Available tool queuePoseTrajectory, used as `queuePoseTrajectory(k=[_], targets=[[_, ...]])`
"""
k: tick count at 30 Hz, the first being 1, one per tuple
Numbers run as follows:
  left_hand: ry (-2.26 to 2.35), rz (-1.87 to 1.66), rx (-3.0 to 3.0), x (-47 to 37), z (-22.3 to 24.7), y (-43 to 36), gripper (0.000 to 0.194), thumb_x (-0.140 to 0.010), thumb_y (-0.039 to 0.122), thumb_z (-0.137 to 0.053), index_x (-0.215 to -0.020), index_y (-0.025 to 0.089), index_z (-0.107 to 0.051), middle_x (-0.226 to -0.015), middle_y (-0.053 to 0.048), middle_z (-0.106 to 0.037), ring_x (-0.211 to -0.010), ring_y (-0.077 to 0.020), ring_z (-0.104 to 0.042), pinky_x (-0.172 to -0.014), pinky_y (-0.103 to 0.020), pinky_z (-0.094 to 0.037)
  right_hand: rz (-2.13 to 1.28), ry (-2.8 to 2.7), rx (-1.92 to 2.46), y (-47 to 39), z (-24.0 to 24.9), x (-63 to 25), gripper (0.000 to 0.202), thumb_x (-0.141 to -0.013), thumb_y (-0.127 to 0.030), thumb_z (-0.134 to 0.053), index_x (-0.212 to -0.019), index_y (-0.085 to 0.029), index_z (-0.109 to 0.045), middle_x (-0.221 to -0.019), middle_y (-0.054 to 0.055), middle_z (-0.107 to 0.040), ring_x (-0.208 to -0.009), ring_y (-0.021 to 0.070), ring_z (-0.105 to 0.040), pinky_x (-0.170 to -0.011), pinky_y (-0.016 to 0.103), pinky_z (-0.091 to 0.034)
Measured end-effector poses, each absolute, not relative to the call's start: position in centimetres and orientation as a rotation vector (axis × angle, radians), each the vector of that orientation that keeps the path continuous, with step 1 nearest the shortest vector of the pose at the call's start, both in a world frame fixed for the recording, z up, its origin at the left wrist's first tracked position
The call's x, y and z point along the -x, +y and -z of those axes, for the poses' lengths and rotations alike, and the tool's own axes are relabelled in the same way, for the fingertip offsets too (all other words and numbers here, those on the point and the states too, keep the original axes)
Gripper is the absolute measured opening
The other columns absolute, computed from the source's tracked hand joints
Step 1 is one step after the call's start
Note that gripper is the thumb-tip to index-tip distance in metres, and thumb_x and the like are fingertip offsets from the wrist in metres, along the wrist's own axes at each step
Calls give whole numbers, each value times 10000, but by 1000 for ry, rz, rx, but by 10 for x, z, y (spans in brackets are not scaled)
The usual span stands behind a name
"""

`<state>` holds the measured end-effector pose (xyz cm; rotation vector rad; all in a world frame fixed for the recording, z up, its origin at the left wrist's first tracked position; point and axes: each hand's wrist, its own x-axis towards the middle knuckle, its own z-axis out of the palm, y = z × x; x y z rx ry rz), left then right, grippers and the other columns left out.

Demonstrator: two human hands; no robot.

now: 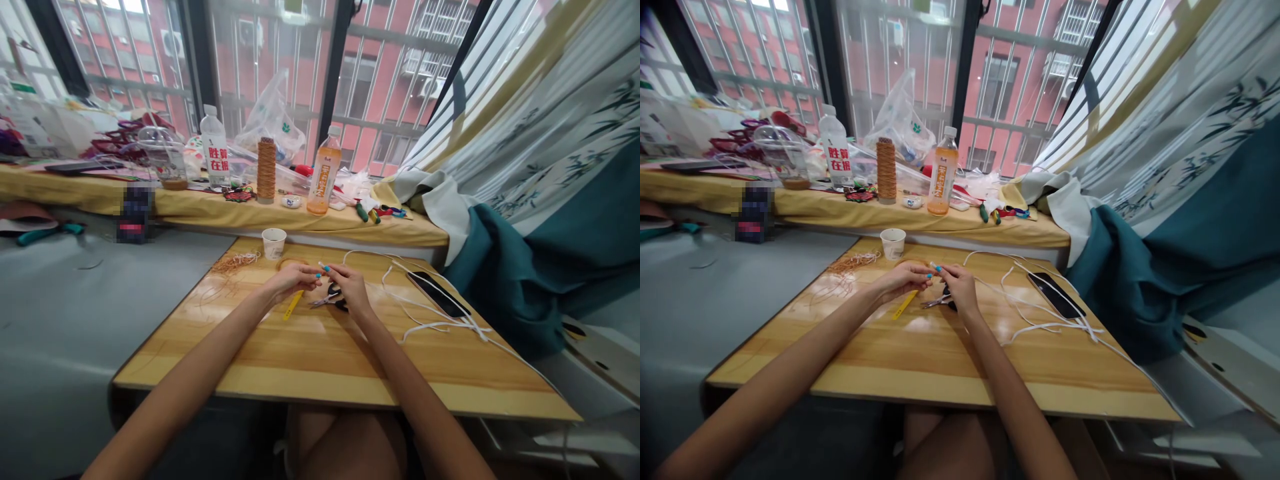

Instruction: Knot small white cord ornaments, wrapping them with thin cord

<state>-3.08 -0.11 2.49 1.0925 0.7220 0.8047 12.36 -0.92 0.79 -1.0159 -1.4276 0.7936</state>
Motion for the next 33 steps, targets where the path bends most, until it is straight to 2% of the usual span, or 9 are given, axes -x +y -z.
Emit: queuePoseTrajectory(k=[4, 8, 14, 20, 24, 33], targets=[[705, -829, -1106, 29, -23, -1, 182, -594, 77, -618, -776, 81, -618, -615, -38, -624, -533, -62, -534, -566, -183, -394, -762, -1460, 1003, -9, -9, -124, 161, -663, -310, -597, -740, -209, -696, -696, 5, -585, -668, 122, -524, -611, 238, -372], [820, -906, -1252, 26, -25, -2, 77, -609, 112, -594, -684, 97, -585, -576, -21, -613, -523, -71, -529, -562, -196, -390, -788, -1419, 1021, -9, -9, -123, 160, -650, -301, -604, -732, -197, -693, -686, 3, -580, -605, 109, -507, -572, 235, -366], [983, -1116, -1636, 22, -27, -3, 43, -603, 135, -587, -643, 122, -595, -593, 7, -595, -581, -94, -519, -586, -209, -380, -896, -1332, 1062, -10, -10, -124, 182, -625, -300, -608, -739, -184, -691, -653, -4, -583, -566, 95, -481, -546, 228, -356], [1061, -1241, -1783, 19, -21, -3, 100, -650, 178, -565, -715, 142, -630, -705, -17, -638, -687, -128, -553, -658, -227, -394, -946, -1293, 1079, -13, -13, -124, 200, -611, -334, -610, -711, -179, -687, -593, -15, -552, -536, 87, -454, -519, 224, -336], [980, -1285, -1700, 18, -18, -2, 126, -656, 151, -546, -755, 144, -624, -705, -14, -632, -673, -120, -557, -642, -220, -405, -997, -1256, 1086, -13, -12, -123, 223, -595, -345, -619, -720, -172, -682, -547, -24, -522, -522, 90, -447, -504, 225, -328], [836, -1429, -1520, 16, -12, -1, 174, -638, 164, -575, -797, 155, -506, -660, 28, -564, -644, -97, -552, -628, -218, -432, -1191, -1125, 1007, -14, -12, -119, 212, -532, -325, -658, -659, -156, -664, -567, -21, -536, -523, 71, -429, -503, 210, -304]])
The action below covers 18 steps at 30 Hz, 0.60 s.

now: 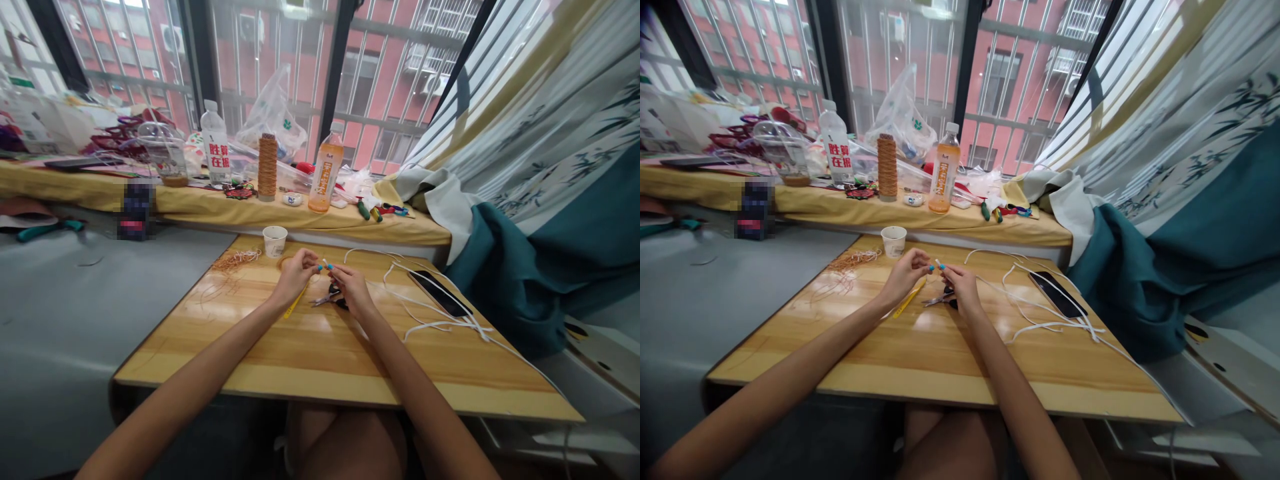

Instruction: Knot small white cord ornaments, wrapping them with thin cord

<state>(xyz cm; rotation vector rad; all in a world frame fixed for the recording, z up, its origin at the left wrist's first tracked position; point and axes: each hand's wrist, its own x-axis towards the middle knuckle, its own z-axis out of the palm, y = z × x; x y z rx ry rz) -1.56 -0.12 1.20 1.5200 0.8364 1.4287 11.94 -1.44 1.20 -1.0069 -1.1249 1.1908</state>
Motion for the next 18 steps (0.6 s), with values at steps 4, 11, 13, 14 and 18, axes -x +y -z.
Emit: queuePoseTrajectory(k=[4, 11, 13, 14, 18], targets=[[934, -1439, -1604, 16, -14, -6, 88, -671, 197, -554, -745, 150, -546, -722, -5, -599, -702, -114, -563, -681, -238, -437, -1221, -1109, 991, -17, -15, -118, 207, -521, -321, -659, -651, -159, -660, -579, -18, -548, -531, 76, -438, -524, 220, -308], [957, -1474, -1690, 16, -15, -9, 166, -710, 202, -522, -867, 170, -564, -796, -20, -635, -752, -127, -587, -704, -240, -442, -1249, -1076, 963, -18, -15, -117, 175, -513, -307, -666, -617, -167, -650, -588, -19, -545, -537, 75, -437, -548, 225, -320], [959, -1496, -1678, 16, -14, -8, 177, -712, 201, -527, -886, 171, -541, -755, -8, -631, -713, -121, -592, -681, -235, -446, -1257, -1063, 959, -18, -14, -115, 176, -506, -307, -669, -613, -169, -647, -590, -18, -547, -536, 76, -440, -547, 226, -323], [967, -1503, -1678, 16, -14, -8, 165, -714, 201, -527, -875, 169, -542, -747, -7, -631, -707, -121, -593, -676, -234, -448, -1263, -1053, 958, -18, -13, -114, 181, -502, -309, -671, -615, -169, -648, -589, -17, -548, -533, 76, -440, -544, 226, -324], [1040, -1515, -1750, 19, -14, -8, 133, -731, 174, -497, -812, 161, -602, -796, -28, -645, -753, -130, -589, -712, -244, -450, -1274, -1012, 954, -17, -8, -108, 200, -490, -314, -672, -628, -171, -651, -577, -18, -549, -520, 76, -432, -528, 227, -323]])
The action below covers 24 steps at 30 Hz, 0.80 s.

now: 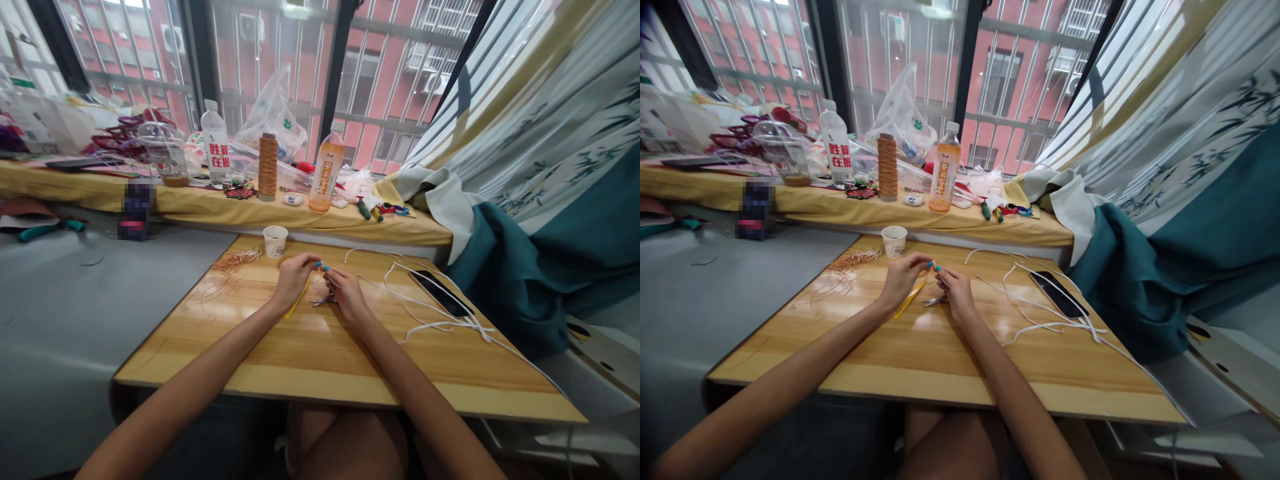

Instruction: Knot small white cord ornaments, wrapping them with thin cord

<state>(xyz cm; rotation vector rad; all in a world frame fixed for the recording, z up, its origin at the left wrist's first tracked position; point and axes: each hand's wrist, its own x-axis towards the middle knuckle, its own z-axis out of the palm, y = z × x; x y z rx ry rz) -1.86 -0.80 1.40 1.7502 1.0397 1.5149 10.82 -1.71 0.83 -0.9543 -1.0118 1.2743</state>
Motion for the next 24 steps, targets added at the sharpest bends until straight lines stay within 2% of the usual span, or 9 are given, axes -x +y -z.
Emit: queuePoseTrajectory(k=[6, 10, 15, 20, 24], targets=[[1004, -1480, -1959, 18, -15, -10, 217, -747, 124, -456, -854, 185, -635, -863, -41, -640, -806, -135, -569, -752, -253, -429, -1252, -959, 932, -16, -8, -108, 165, -489, -305, -666, -590, -178, -633, -570, -22, -546, -523, 77, -434, -528, 225, -330], [1027, -1473, -1846, 17, -14, -10, 255, -735, 133, -477, -968, 187, -566, -785, -13, -629, -744, -124, -575, -723, -245, -432, -1246, -931, 927, -16, -9, -109, 168, -481, -306, -665, -588, -180, -636, -565, -18, -547, -519, 78, -435, -522, 225, -335], [1049, -1430, -1803, 17, -12, -6, 151, -727, 160, -475, -825, 171, -591, -783, -12, -620, -727, -120, -563, -694, -229, -432, -1224, -914, 924, -16, -8, -108, 186, -480, -311, -666, -612, -182, -648, -579, -13, -557, -526, 81, -434, -516, 225, -334], [1086, -1240, -1960, 18, -8, 1, 177, -730, 136, -447, -809, 162, -603, -695, -9, -604, -652, -113, -536, -642, -221, -410, -1171, -873, 921, -15, -8, -113, 199, -509, -316, -659, -653, -180, -654, -573, -26, -531, -503, 66, -416, -494, 215, -319], [1200, -1240, -2011, 22, -10, 2, 229, -734, 156, -471, -937, 153, -577, -756, -33, -602, -709, -132, -527, -681, -244, -403, -1116, -843, 949, -14, -8, -115, 212, -515, -319, -661, -672, -177, -666, -588, -17, -545, -502, 70, -425, -486, 215, -316]])
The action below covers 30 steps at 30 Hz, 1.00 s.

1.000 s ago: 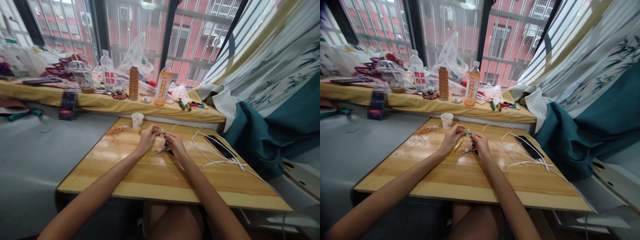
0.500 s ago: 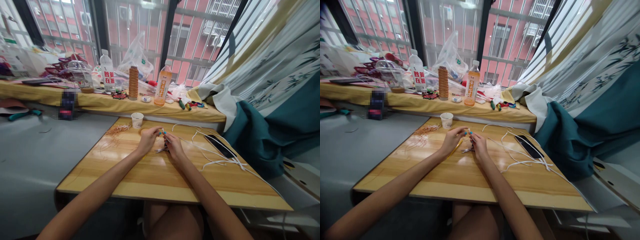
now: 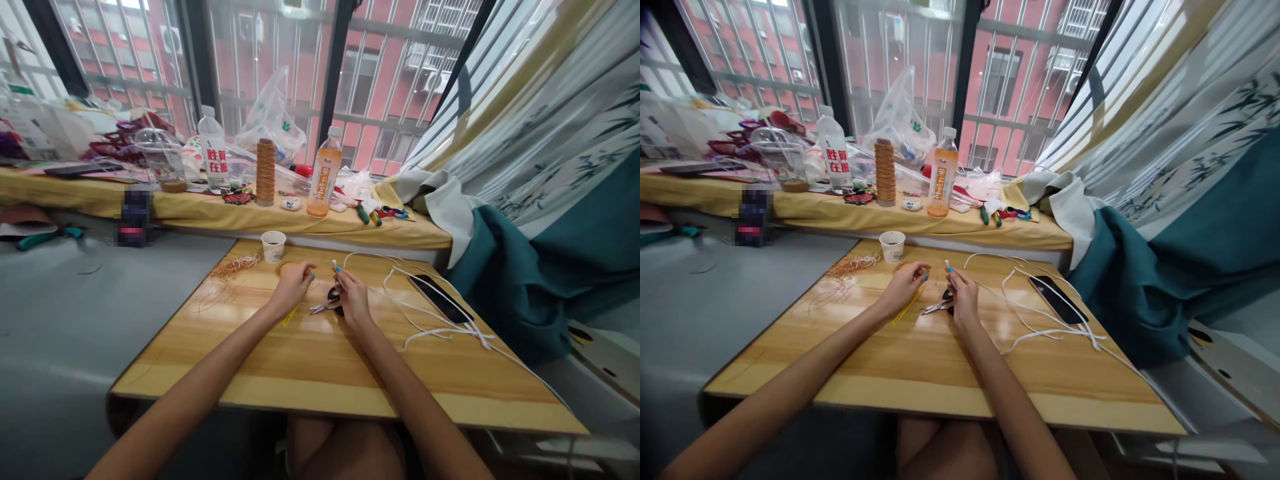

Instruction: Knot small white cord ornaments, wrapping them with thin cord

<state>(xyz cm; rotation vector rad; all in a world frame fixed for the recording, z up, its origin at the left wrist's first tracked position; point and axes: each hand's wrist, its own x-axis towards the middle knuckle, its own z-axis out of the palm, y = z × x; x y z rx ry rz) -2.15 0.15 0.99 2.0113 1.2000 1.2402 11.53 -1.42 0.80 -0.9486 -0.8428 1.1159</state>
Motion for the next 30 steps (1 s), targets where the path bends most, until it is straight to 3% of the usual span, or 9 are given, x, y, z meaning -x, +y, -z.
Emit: queuePoseTrajectory(k=[4, 10, 19, 30], targets=[[1180, -1285, -2015, 24, -18, -4, 222, -774, 262, -467, -921, 166, -602, -911, -68, -617, -857, -165, -521, -769, -276, -388, -1103, -950, 1051, -15, -7, -113, 219, -542, -320, -653, -697, -168, -681, -586, -10, -568, -512, 82, -443, -500, 221, -318], [1119, -1156, -1865, 22, -16, -7, 153, -733, 255, -518, -758, 188, -653, -731, -24, -653, -718, -150, -563, -693, -244, -407, -1142, -1010, 1088, -20, -8, -111, 208, -563, -329, -652, -691, -170, -688, -534, -22, -538, -495, 90, -420, -473, 223, -293], [953, -1136, -1670, 20, -15, -10, 209, -768, 286, -486, -838, 153, -632, -794, -38, -654, -776, -144, -575, -743, -236, -421, -1427, -900, 958, -23, -23, -116, 137, -556, -306, -646, -583, -173, -662, -570, -2, -571, -507, 89, -425, -486, 220, -309], [1004, -1023, -2068, 29, -19, -21, 241, -823, 262, -417, -902, 158, -619, -814, -48, -655, -758, -131, -574, -710, -231, -423, -1625, -964, 1006, -23, -27, -129, 168, -584, -309, -645, -603, -143, -654, -535, -10, -528, -501, 78, -405, -500, 217, -314]])
